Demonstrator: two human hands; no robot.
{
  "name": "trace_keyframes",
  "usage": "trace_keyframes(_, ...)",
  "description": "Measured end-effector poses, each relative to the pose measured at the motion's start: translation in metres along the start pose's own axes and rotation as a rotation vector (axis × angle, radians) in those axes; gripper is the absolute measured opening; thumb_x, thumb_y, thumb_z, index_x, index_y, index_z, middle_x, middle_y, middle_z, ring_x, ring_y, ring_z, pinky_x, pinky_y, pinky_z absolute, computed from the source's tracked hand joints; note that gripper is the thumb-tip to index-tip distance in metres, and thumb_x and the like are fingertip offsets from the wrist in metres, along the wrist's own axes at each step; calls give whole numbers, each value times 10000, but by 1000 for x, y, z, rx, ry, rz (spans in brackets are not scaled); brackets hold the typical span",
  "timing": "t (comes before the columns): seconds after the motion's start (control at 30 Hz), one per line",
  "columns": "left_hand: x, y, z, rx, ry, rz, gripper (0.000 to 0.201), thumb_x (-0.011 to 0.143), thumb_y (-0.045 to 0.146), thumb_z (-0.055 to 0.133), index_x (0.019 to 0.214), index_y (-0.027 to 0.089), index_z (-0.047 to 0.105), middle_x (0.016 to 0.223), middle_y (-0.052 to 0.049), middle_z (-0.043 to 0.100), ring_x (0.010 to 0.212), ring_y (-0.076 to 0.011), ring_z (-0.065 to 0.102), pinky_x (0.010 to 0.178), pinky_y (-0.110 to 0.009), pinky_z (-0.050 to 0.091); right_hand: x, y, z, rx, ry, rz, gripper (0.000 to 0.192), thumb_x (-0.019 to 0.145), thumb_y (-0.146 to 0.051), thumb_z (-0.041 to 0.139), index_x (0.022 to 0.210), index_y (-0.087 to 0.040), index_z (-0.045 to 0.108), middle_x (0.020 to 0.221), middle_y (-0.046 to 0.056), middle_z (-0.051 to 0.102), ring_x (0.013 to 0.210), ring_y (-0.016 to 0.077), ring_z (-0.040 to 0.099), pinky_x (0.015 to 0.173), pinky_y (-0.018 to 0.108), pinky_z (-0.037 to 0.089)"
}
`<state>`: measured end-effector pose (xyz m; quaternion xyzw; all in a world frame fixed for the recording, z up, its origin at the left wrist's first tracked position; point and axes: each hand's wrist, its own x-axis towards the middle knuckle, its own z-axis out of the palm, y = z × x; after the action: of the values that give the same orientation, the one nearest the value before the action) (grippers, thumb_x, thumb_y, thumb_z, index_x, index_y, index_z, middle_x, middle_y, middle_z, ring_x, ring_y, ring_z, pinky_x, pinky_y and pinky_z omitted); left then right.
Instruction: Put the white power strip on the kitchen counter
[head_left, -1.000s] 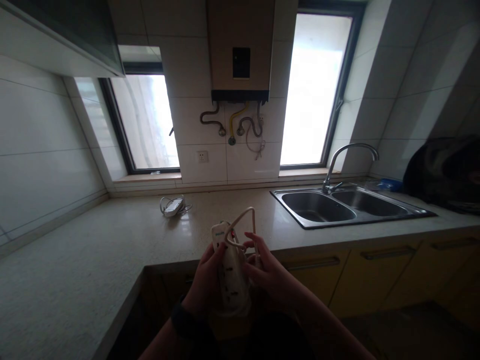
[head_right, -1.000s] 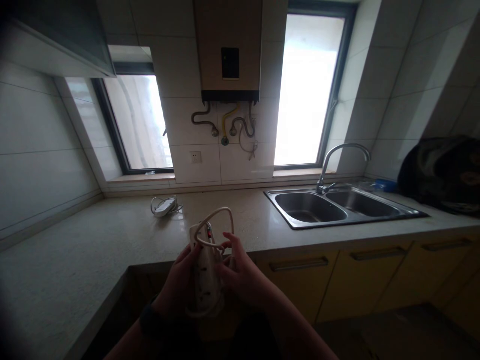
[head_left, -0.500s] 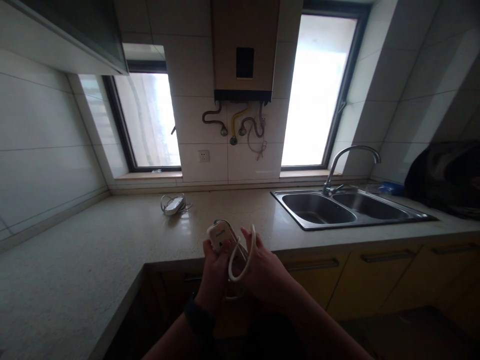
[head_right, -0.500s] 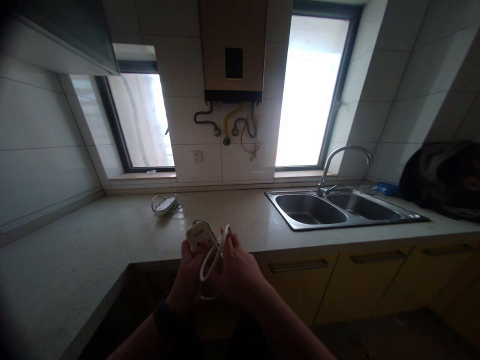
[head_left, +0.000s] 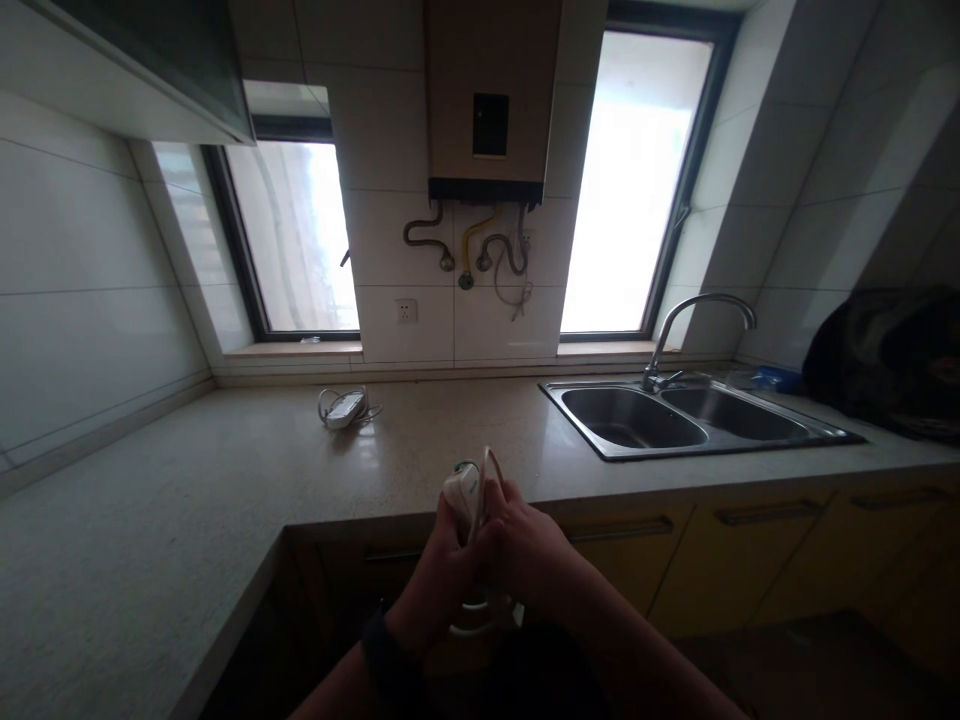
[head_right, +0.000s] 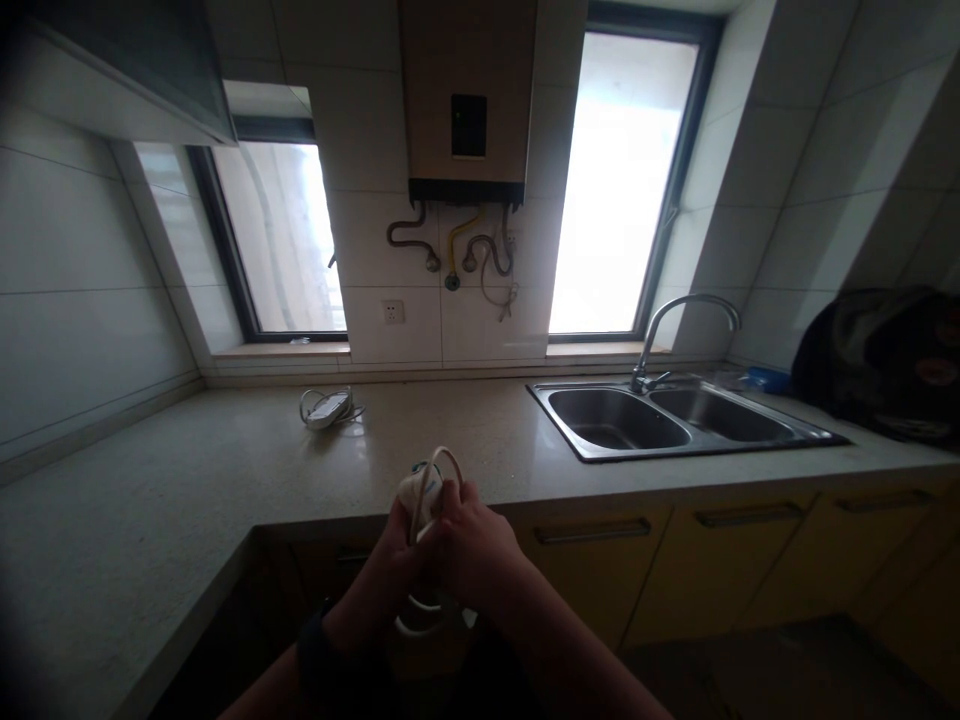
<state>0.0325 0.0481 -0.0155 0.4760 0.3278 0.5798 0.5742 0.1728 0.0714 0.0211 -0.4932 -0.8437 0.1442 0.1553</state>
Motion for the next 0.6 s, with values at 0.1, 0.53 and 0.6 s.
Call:
trace_keyframes(0.1, 4, -4, 0, -168, 105, -20, 573, 822, 419, 657, 1313, 178, 486, 1215, -122, 642, 1141, -289, 594, 969, -402, 464, -3, -3, 1, 13, 48, 30, 807, 656, -553, 711, 1314, -222, 381, 1212, 140, 528, 917, 288, 636, 699, 344, 439)
trace_keyframes(0.53, -50, -1, -18, -462, 6, -448, 677, 835, 729, 412, 884, 117, 698, 856, -138, 720, 875, -290, 679, 813, -406, 512, -67, -13, 3, 462, -151, -28, 577, 666, -358, 744, 1187, -263, 513, 1080, 51, 670, 927, 241, 644, 740, 307, 451)
trace_keyframes(0.6, -59, -8, -20, -496, 16, -498, 635, 847, 699, 433, 854, 123, 699, 844, -127, 721, 844, -271, 681, 808, -388, 511, -77, -11, 4, 509, -243, -3, 522, 669, -346, 741, 1148, -251, 556, 1046, 44, 683, 908, 235, 645, 730, 300, 459)
